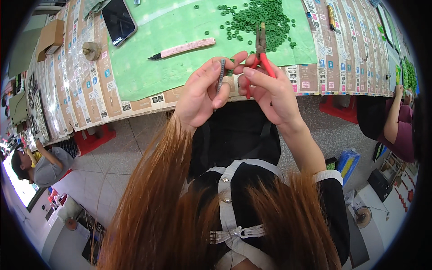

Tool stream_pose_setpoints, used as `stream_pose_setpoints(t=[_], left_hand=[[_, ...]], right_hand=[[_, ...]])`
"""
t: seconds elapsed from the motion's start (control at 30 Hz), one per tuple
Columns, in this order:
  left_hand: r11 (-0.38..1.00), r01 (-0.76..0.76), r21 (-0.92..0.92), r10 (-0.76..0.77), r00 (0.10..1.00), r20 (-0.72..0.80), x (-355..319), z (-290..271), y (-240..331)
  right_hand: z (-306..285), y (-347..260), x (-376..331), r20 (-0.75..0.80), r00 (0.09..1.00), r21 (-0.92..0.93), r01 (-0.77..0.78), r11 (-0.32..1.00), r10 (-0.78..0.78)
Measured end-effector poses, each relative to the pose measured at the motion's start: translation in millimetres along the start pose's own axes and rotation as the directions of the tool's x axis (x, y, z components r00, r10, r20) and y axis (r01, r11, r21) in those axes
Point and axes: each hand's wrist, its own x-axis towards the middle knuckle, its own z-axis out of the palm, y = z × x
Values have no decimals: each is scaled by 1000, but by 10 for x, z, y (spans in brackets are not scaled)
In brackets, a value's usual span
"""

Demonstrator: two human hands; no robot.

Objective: Assembling small green plastic components onto a metal rod using pliers and hands.

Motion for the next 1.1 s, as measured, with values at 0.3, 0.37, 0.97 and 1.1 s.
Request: stream_pose_setpoints(t=[0.3, 0.37, 0.97, 1.1], left_hand=[[958, -140, 249, 146, 989, -6, -212, 45, -25], [970, -170, 174, 168, 985, 23, -237, 45, -32], [858, -121, 499, 287, 919, -269, -456, 125, 62], [743, -128, 657, 375, 892, -251, -445, 128, 35]], right_hand=[[221, 194, -41, -4, 996, -202, 85, 976, -87], [213, 242, -58, 23, 981, -275, 191, 942, -192], [134, 176, -46, 181, 970, 323, -215, 921, 163], [157, 135, -102, 89, 996, -39, 26, 999, -22]])
